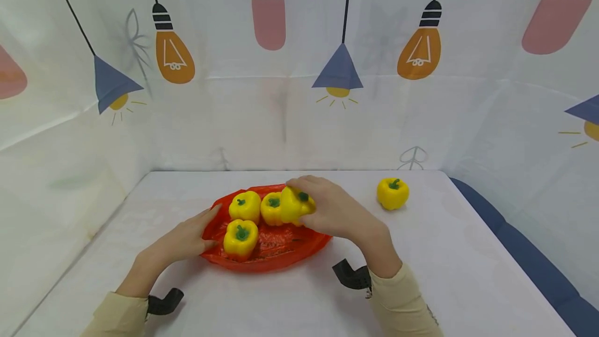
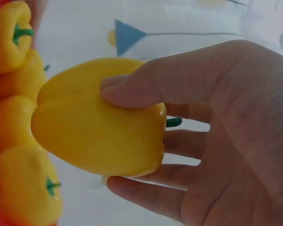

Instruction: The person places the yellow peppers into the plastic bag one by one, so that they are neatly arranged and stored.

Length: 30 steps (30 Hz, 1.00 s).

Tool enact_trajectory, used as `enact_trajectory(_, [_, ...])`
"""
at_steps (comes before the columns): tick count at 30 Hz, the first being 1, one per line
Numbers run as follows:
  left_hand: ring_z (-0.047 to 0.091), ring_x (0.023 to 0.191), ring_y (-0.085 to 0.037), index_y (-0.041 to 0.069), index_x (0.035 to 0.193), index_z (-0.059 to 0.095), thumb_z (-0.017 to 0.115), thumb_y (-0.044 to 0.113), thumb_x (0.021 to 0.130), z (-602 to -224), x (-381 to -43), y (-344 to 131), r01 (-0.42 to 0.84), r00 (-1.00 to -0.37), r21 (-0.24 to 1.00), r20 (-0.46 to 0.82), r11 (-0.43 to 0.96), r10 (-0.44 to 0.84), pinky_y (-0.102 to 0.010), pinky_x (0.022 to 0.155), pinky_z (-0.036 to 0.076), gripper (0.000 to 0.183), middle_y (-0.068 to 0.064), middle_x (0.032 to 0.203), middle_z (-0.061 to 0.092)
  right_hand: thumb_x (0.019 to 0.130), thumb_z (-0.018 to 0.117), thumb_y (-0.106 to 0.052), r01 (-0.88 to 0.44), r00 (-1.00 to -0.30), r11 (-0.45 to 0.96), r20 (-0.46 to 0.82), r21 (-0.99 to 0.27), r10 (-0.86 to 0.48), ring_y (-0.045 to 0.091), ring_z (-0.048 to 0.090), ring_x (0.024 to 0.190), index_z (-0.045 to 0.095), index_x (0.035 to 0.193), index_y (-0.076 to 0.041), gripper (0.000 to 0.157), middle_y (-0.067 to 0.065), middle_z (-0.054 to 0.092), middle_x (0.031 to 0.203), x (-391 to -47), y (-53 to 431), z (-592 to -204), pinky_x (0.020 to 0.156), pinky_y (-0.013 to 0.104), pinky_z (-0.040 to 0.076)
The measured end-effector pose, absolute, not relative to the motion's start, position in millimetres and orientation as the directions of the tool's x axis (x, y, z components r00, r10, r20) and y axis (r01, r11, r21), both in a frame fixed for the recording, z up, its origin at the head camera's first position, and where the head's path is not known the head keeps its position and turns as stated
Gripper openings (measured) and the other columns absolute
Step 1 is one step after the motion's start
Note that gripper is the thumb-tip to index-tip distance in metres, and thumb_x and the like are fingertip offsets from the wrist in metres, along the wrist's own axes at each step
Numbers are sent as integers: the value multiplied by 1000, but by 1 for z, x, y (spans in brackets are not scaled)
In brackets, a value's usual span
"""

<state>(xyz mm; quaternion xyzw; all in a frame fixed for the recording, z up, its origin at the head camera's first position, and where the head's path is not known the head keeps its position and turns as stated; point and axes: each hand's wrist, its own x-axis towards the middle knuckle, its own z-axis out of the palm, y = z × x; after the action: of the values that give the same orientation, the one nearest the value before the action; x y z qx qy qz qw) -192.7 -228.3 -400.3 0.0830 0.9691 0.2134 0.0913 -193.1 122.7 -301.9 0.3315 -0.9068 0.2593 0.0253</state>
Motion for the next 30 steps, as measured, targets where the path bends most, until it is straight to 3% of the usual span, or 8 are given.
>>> enact_trajectory(6, [35,146,-42,10,158,24,70,22,87,-400,-193,-229,118,-970,428,-142,896,196,-64,110,39,86,-18,162,31,84,73,-18,-580,-782,662,97,-475,-616,13,54,120,55,141,-27,61,-8,55,140,-190,97,-316,105,40,51])
enact_trajectory(14, [34,147,-41,12,159,23,71,22,87,-400,-193,-228,114,-970,420,-151,900,193,-64,110,39,86,-17,162,31,84,73,-17,-571,-777,698,11,-432,-629,20,45,138,53,143,-28,62,-3,50,149,-191,78,-334,108,43,49])
enact_trajectory(20, [33,147,-41,13,159,23,71,23,88,-400,-193,-228,111,-970,416,-153,902,190,-64,111,38,87,-16,162,32,86,74,-20,-546,-796,751,-49,-372,-603,23,45,139,51,145,-26,64,-1,50,149,-190,66,-344,108,45,49])
enact_trajectory(30, [33,147,-42,13,159,23,71,24,88,-401,-194,-230,120,-968,406,-153,906,197,-64,112,36,86,-17,161,32,87,75,-26,-574,-790,758,-31,-309,-612,23,48,135,55,142,-20,58,2,53,145,-189,62,-348,112,44,45])
